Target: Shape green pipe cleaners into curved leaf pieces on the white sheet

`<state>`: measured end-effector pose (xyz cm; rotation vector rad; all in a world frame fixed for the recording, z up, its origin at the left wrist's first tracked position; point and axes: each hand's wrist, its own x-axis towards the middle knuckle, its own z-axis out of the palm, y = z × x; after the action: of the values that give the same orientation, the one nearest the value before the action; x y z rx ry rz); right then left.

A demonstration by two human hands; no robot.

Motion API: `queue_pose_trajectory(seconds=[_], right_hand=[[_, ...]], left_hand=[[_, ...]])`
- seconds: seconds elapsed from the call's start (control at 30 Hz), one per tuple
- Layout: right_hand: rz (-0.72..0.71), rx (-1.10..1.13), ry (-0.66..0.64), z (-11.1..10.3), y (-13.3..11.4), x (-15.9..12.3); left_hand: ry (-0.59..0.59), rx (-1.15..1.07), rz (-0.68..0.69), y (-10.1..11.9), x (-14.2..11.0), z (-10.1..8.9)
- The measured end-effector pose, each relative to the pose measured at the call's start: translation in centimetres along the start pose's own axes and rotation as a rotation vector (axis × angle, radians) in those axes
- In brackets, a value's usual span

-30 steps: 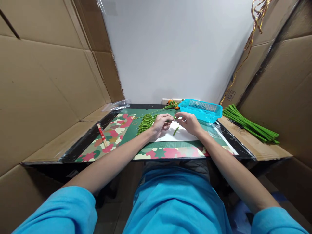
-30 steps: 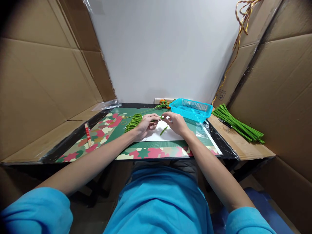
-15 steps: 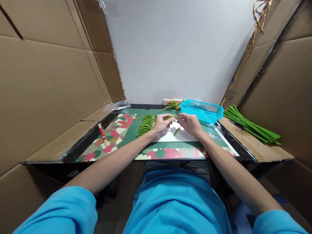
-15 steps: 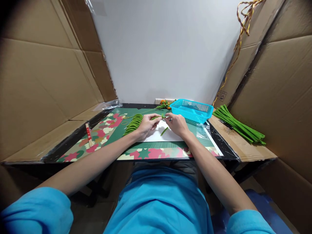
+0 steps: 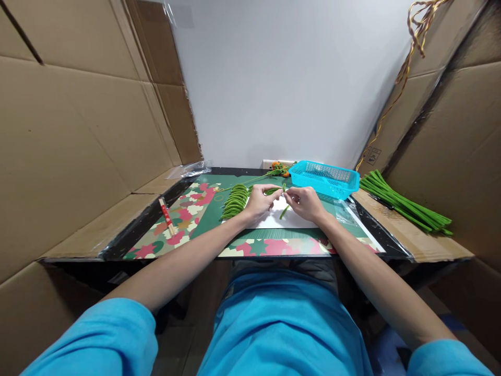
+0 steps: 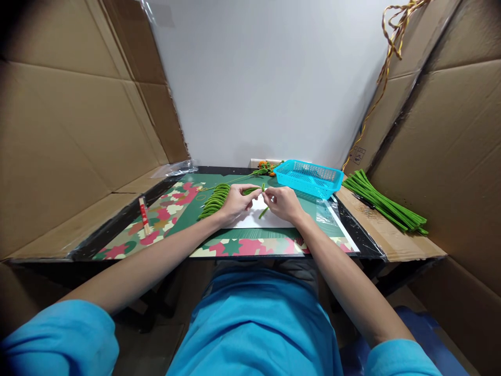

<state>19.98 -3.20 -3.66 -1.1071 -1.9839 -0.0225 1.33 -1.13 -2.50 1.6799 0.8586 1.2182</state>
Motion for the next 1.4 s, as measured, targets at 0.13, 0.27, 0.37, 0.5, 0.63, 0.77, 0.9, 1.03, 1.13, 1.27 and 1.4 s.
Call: queue_pose_trajectory(seconds=[0.13,0.27,0.37,0.5,0.63,0.77,0.9,1.03,1.13,1.27,1.4], right_hand=[[0.120,0.175,0.015,0.0,0.3,0.4],[0.131,0.411,0.017,0.0,0.3,0.6],[0.118,0.484,0.017,-0.1,0.2,0.6],[0.115,0.547,0.000,-0.2,0.1,0.5],[0.095,0.502,0.015,-0.1,0.3,0.4],[0.114,0.474,-0.003,-0.2,0.2,0.3],[0.154,0.566,-0.035,-0.5,-0.3,0.3],[0.221,0.709,-0.012,-0.7,-0.7,0.4],[0.254,0.757,0.010,-0.6,-0.7,0.5],[0.272,0.721,-0.021,-0.6,-0.3,0.5],[0.123,0.437,0.002,-0.6,0.3,0.2]], left_hand=[[-0.043,-0.033,-0.011,-0.2,0.1,-0.1],[-0.112,-0.055,-0.035,-0.2,0.1,-0.1],[-0.148,-0.076,-0.051,-0.1,-0.1,-0.1],[-0.178,-0.077,-0.033,-0.3,-0.1,-0.2],[-0.160,-0.054,-0.049,-0.4,-0.1,-0.3],[-0.159,-0.060,-0.082,0.0,-0.1,-0.3],[-0.182,-0.131,-0.135,0.7,-0.4,-0.2],[-0.218,-0.216,-0.156,1.0,-0.6,-0.1],[-0.236,-0.236,-0.168,1.0,-0.6,-0.1],[-0.229,-0.250,-0.185,0.9,-0.4,-0.1],[-0.201,-0.266,-0.204,0.9,-0.1,-0.3]])
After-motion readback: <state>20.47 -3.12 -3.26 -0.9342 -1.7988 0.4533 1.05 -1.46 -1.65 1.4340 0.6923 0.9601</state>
